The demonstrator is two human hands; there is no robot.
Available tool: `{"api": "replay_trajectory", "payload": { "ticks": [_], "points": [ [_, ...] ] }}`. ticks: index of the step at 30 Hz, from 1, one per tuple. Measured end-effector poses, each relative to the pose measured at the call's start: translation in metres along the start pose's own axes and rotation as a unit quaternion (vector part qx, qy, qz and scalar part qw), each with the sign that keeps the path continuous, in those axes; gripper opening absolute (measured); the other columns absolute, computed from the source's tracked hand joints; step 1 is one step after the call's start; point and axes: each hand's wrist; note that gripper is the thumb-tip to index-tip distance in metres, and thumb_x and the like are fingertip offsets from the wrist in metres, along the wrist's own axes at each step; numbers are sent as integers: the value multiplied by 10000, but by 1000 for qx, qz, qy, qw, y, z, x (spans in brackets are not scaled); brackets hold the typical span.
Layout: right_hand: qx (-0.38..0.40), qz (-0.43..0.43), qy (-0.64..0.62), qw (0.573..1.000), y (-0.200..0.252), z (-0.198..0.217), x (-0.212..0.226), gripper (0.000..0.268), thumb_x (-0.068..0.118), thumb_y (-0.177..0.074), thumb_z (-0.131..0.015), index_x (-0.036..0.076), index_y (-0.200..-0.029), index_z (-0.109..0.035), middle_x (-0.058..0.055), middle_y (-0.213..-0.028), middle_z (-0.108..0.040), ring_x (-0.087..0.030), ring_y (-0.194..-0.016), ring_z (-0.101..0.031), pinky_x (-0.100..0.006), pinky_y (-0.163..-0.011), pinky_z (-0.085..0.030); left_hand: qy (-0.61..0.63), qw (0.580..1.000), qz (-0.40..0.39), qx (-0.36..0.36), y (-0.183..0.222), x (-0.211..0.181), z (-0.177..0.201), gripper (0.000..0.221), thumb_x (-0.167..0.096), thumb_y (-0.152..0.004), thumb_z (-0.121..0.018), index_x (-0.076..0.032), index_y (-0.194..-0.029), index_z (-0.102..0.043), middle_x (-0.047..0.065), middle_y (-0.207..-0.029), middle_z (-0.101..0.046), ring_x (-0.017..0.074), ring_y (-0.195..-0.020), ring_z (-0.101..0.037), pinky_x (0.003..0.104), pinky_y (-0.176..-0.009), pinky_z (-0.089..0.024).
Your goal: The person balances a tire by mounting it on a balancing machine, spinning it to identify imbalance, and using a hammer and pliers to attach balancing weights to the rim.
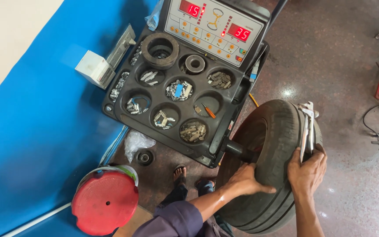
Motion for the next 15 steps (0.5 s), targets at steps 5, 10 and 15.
{"api": "replay_trajectory", "payload": {
  "ticks": [5, 10, 15],
  "points": [
    [23, -30, 2, 999, -3, 3, 4, 514, 243, -1020, -681, -127, -1347, -540, -245, -1369, -569, -430, -1248, -547, -512, -1071, -409, -14, 997, 50, 52, 1, 9, -2, 1244, -513, -561, -950, 97, -1480, -374, 298, -1465, -488, 407, -1390, -481, 426, -1110, -427],
    [-1, -2, 12, 1000, 4, -2, -2, 470, 239, -1035, -678, -125, -1303, -549, -248, -1420, -563, -435, -1271, -546, -511, -1081, -415, -45, 992, 70, 95, -4, 18, -4, 1252, -505, -535, -952, 83, -1467, -359, 311, -1429, -518, 421, -1365, -511, 435, -1084, -462],
    [-5, -16, 26, 1000, 17, -2, -3, 474, 206, -1039, -670, -127, -1336, -510, -284, -1437, -543, -452, -1301, -540, -538, -1093, -415, -71, 990, 46, 112, -12, 35, -14, 1349, -491, -527, -988, 110, -1496, -266, 322, -1450, -473, 428, -1382, -477, 430, -1096, -456]
  ]
}}
Point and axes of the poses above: each hand's wrist, its own y-axis away from the middle knuckle, its own z-axis out of the back of the hand, x = y × z
